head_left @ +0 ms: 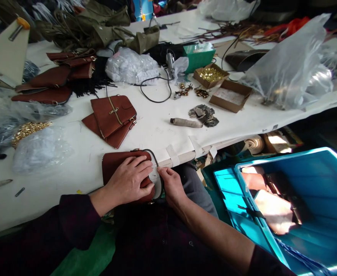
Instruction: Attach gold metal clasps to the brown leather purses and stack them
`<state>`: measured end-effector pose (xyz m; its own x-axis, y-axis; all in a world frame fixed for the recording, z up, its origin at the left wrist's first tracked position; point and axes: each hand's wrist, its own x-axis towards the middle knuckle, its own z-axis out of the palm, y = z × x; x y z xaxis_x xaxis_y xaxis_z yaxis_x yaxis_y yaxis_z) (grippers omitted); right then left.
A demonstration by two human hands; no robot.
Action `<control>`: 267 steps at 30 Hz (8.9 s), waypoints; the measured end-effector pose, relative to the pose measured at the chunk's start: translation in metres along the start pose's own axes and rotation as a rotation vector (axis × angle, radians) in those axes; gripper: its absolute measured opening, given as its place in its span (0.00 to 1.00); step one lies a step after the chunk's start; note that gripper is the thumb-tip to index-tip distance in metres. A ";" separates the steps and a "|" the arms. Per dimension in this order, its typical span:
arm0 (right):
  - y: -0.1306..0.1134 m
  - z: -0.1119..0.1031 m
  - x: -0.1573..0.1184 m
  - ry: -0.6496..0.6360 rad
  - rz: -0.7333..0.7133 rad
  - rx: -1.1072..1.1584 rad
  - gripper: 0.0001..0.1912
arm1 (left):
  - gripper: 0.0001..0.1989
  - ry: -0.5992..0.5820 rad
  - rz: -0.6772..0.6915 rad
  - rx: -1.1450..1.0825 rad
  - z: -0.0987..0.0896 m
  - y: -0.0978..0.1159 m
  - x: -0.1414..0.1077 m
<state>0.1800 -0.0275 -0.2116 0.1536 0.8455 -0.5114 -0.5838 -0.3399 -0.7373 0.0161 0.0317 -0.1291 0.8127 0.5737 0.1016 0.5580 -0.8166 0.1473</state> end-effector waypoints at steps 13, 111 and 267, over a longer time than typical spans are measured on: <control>-0.013 -0.014 0.004 0.018 -0.202 -0.463 0.21 | 0.12 0.204 0.021 -0.157 0.031 -0.010 -0.012; -0.131 0.044 0.067 -0.246 -0.667 -0.558 0.25 | 0.15 0.378 0.029 -0.221 0.046 -0.024 -0.022; -0.078 0.077 -0.010 -0.482 -0.725 -0.391 0.24 | 0.20 0.711 -1.291 -1.765 0.076 0.087 0.008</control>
<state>0.1621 0.0225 -0.1150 -0.0222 0.9535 0.3007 -0.1540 0.2939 -0.9434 0.0837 -0.0396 -0.1901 -0.1162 0.8151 -0.5675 -0.4081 0.4818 0.7755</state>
